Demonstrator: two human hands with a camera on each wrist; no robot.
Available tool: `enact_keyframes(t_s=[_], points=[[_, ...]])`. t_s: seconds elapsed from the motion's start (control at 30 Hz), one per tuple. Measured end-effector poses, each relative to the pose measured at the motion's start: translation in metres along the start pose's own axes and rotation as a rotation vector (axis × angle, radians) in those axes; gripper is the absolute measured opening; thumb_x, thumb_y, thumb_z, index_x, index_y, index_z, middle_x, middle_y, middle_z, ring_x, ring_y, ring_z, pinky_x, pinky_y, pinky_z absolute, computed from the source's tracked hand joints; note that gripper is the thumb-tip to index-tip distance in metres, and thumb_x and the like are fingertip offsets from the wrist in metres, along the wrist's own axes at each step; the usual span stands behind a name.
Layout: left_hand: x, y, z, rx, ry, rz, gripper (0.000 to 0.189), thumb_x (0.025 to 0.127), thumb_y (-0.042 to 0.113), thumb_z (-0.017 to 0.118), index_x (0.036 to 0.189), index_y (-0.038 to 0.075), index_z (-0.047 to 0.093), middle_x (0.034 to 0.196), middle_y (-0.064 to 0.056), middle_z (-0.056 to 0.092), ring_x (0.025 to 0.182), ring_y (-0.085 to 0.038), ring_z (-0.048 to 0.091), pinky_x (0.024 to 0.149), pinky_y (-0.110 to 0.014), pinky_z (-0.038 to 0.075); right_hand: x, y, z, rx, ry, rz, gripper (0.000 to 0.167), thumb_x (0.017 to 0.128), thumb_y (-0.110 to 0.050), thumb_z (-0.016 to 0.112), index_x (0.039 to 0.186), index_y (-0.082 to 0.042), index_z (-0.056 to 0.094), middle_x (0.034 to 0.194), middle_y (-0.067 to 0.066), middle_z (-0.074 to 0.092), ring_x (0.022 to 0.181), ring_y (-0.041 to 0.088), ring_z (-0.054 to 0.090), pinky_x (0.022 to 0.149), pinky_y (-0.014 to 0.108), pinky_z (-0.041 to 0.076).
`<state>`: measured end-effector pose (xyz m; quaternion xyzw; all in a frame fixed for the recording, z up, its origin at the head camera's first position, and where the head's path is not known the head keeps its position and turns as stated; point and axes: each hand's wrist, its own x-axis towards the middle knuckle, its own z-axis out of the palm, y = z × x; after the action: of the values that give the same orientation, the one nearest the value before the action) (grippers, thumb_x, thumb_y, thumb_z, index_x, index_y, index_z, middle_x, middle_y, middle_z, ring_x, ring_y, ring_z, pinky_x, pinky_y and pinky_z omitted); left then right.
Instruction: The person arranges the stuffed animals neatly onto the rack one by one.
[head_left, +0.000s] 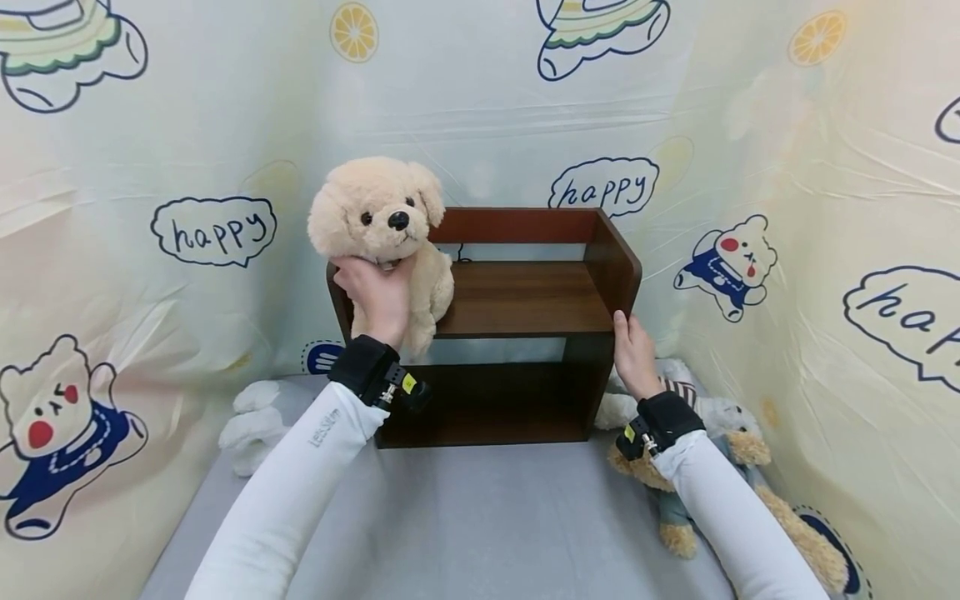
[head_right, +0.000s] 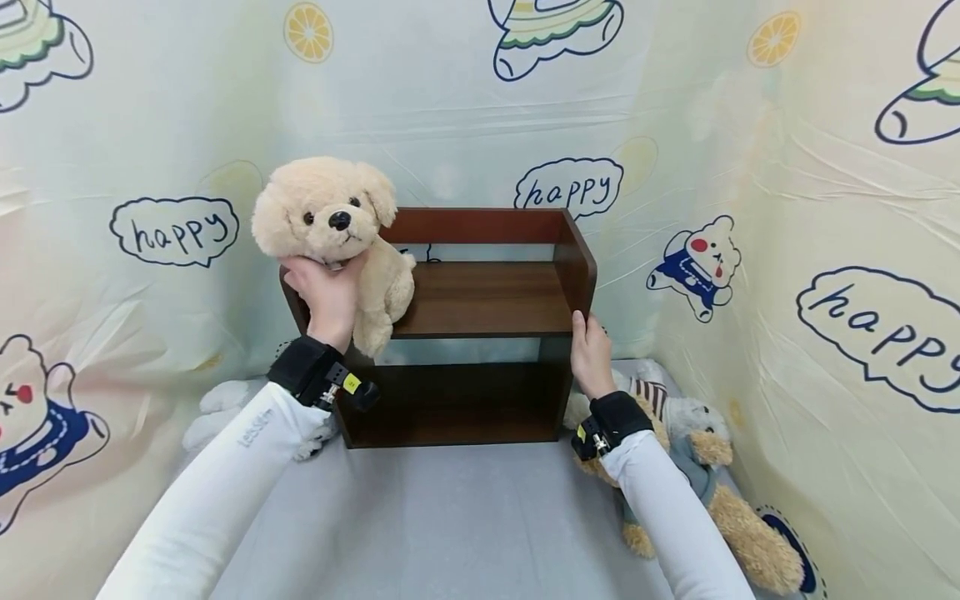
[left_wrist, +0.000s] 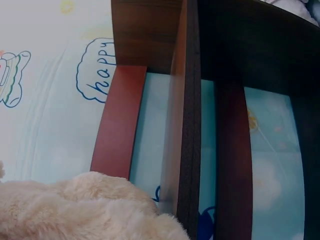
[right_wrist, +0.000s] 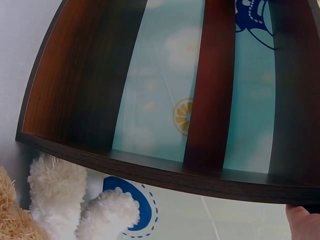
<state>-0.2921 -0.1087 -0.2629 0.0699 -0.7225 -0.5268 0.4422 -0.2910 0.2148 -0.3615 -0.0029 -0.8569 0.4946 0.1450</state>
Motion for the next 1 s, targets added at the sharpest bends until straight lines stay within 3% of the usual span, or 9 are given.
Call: enact_keyframes(t_s=[0.3, 0.53, 0.8, 1.0], points=[[-0.002, -0.004, 0.009, 0.149, -0.007, -0.008, 0.086, 0.068, 0.037, 0.074, 0.13, 0.0, 0.027, 0.12, -0.013, 0.044, 0.11, -0.03, 0.035, 0.094, -0.039, 0.028, 0.001, -0.001, 0.0, -0.022, 0.006, -0.013, 0.06, 0.099, -0.043, 0.022, 0.133, 0.004, 0.035, 0.136, 0.025, 0.037, 0.123, 0.037, 0.037, 0.102, 0.049, 0.029], [-0.003, -0.004, 0.011, 0.168, -0.034, 0.019, 0.089, 0.068, 0.041, 0.074, 0.129, -0.004, 0.028, 0.12, -0.017, 0.042, 0.112, -0.031, 0.035, 0.095, -0.042, 0.027, 0.001, -0.002, 0.0, -0.028, 0.003, 0.004, 0.061, 0.099, -0.043, 0.021, 0.132, 0.006, 0.034, 0.135, 0.026, 0.037, 0.123, 0.038, 0.036, 0.102, 0.049, 0.028], [-0.006, -0.013, 0.003, 0.188, -0.161, 0.051, 0.097, 0.065, 0.043, 0.077, 0.132, -0.001, 0.023, 0.125, -0.017, 0.038, 0.118, -0.029, 0.035, 0.1, -0.038, 0.025, 0.001, -0.002, -0.001, -0.025, -0.004, 0.016, 0.064, 0.098, -0.045, 0.02, 0.137, 0.004, 0.029, 0.14, 0.024, 0.033, 0.127, 0.036, 0.033, 0.104, 0.049, 0.026], [-0.01, -0.023, -0.004, 0.182, -0.206, 0.041, 0.098, 0.062, 0.041, 0.079, 0.134, 0.002, 0.025, 0.127, -0.015, 0.036, 0.12, -0.027, 0.033, 0.102, -0.039, 0.025, 0.001, -0.002, 0.0, -0.032, 0.011, 0.016, 0.065, 0.098, -0.046, 0.021, 0.138, 0.004, 0.028, 0.14, 0.024, 0.033, 0.127, 0.036, 0.033, 0.104, 0.048, 0.025]])
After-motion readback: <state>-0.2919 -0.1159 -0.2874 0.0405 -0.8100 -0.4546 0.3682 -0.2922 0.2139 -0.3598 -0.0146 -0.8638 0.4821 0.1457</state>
